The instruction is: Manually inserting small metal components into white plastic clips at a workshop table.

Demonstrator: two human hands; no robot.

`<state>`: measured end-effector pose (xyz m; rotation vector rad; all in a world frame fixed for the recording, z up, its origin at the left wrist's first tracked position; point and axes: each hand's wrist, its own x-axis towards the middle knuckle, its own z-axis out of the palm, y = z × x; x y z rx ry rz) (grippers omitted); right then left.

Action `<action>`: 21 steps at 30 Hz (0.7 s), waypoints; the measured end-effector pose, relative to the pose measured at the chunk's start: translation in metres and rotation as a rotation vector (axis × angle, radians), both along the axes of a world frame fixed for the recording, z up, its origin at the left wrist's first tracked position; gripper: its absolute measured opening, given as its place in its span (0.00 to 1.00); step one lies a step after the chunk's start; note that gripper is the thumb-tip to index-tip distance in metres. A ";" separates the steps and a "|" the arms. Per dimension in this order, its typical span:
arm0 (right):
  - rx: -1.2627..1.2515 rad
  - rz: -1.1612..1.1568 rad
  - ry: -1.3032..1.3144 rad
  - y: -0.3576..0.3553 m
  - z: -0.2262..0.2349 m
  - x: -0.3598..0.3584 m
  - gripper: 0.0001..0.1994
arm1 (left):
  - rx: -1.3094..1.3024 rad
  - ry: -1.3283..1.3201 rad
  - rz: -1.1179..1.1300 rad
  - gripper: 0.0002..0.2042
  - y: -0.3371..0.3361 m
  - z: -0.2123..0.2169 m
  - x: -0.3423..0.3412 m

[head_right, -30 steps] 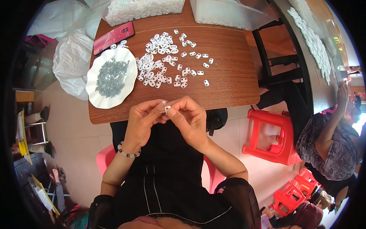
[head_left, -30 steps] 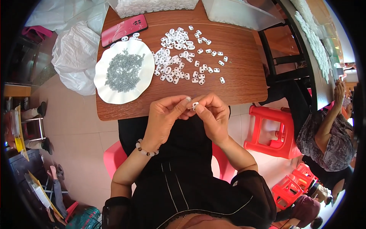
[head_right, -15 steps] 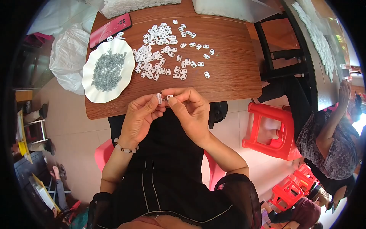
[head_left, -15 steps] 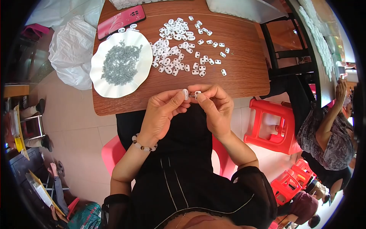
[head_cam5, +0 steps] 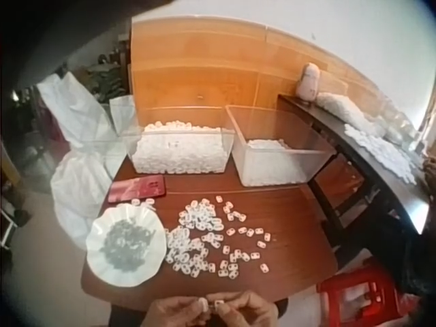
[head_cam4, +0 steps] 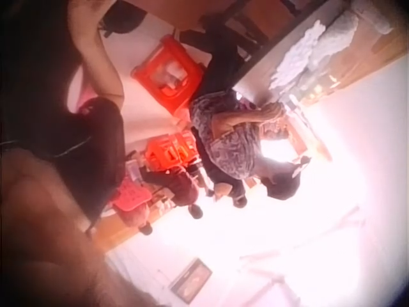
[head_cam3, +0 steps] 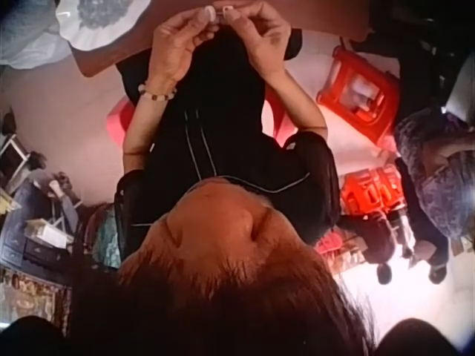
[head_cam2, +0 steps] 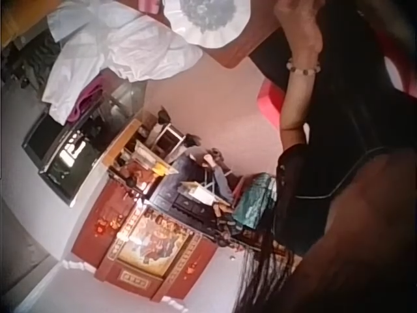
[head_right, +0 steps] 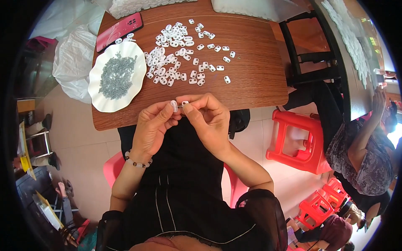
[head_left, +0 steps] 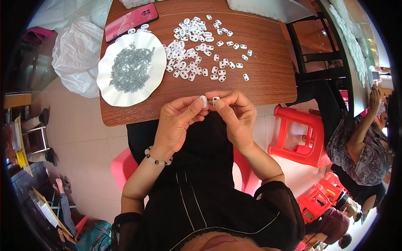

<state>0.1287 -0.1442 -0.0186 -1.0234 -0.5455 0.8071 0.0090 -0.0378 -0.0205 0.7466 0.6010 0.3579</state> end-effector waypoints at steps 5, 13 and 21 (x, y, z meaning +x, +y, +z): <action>0.011 0.002 -0.001 0.000 -0.001 -0.001 0.02 | -0.007 0.012 0.007 0.11 0.000 -0.001 0.000; 0.007 0.005 -0.018 0.001 -0.001 -0.001 0.02 | -0.001 0.012 0.016 0.11 0.000 -0.003 -0.001; -0.002 0.004 -0.031 0.000 -0.001 0.000 0.01 | 0.003 0.007 0.024 0.11 0.000 -0.002 -0.001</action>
